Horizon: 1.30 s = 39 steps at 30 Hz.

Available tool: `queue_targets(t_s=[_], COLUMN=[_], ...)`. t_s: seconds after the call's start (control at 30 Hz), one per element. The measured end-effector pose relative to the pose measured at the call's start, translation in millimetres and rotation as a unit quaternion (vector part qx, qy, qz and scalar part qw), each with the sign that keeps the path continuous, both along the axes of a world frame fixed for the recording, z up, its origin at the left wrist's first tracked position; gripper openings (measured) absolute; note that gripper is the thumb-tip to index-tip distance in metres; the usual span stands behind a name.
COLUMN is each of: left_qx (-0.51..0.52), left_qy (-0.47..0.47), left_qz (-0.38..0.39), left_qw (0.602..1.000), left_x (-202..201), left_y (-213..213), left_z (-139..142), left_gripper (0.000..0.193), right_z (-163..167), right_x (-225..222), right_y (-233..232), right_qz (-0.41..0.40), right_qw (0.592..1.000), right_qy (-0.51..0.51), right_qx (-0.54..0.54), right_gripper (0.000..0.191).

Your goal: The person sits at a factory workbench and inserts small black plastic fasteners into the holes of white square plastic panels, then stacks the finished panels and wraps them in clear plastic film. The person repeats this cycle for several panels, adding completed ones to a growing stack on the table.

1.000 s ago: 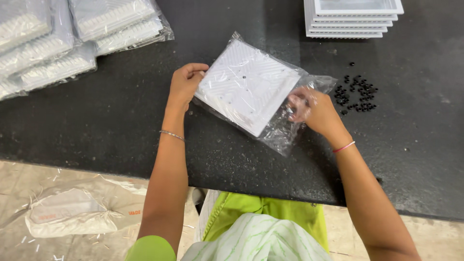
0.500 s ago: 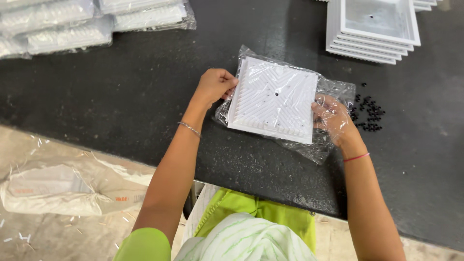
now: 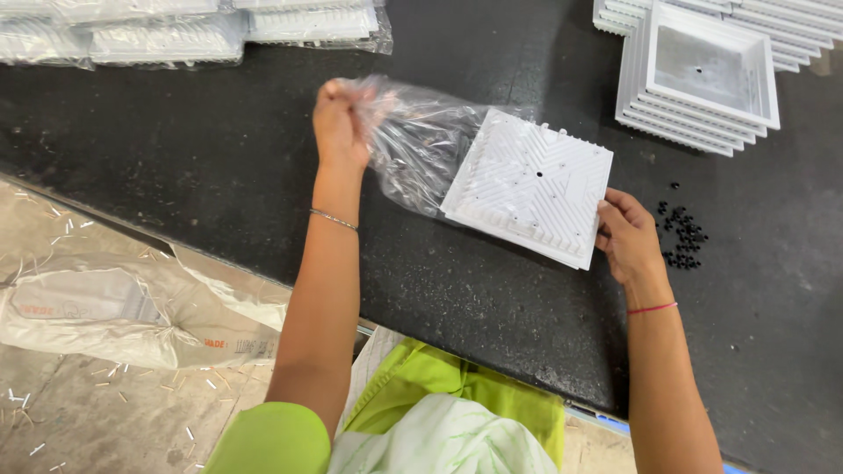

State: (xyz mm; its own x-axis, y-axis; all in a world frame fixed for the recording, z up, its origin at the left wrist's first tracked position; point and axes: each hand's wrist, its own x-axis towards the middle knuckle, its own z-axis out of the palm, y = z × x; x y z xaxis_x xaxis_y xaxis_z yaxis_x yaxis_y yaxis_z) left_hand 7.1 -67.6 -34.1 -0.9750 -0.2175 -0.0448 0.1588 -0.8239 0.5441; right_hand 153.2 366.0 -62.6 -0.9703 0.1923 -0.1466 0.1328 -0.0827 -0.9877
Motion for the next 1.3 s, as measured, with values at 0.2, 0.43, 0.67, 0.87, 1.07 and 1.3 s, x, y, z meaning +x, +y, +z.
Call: queue_targets(t_s=[0.2, 0.43, 0.67, 0.87, 1.07, 1.3], left_qx=[-0.346, -0.823, -0.825, -0.839, -0.771, -0.441], left_qy=[0.057, 0.131, 0.063, 0.099, 0.054, -0.05], left_qz=[0.294, 0.062, -0.036, 0.1, 0.271, 0.59], left_qw=[0.889, 0.549, 0.56, 0.526, 0.573, 0.675], left_x=[20.3, 56.4, 41.8, 57.5, 107.0, 178.1], left_y=[-21.1, 24.6, 28.6, 0.7, -135.4, -270.4], left_z=[16.8, 17.0, -13.7, -22.7, -12.5, -72.9], left_gripper=[0.018, 0.09, 0.028, 0.02, 0.045, 0.032], right_z=[-3.0, -6.7, -3.6, -5.7, -30.8, -49.0], right_x=[-2.7, -3.2, -4.7, -4.1, -13.6, -26.9], right_y=[0.7, 4.0, -2.8, 6.2, 29.7, 50.3], right_qz=[0.007, -0.005, 0.012, 0.005, 0.029, 0.07], right_qw=[1.0, 1.0, 1.0, 0.999, 0.995, 0.995], right_qy=[0.002, -0.002, -0.001, 0.017, 0.054, 0.075], right_qx=[0.002, 0.001, 0.007, 0.048, 0.079, -0.005], right_gripper=[0.029, 0.029, 0.03, 0.031, 0.024, 0.021])
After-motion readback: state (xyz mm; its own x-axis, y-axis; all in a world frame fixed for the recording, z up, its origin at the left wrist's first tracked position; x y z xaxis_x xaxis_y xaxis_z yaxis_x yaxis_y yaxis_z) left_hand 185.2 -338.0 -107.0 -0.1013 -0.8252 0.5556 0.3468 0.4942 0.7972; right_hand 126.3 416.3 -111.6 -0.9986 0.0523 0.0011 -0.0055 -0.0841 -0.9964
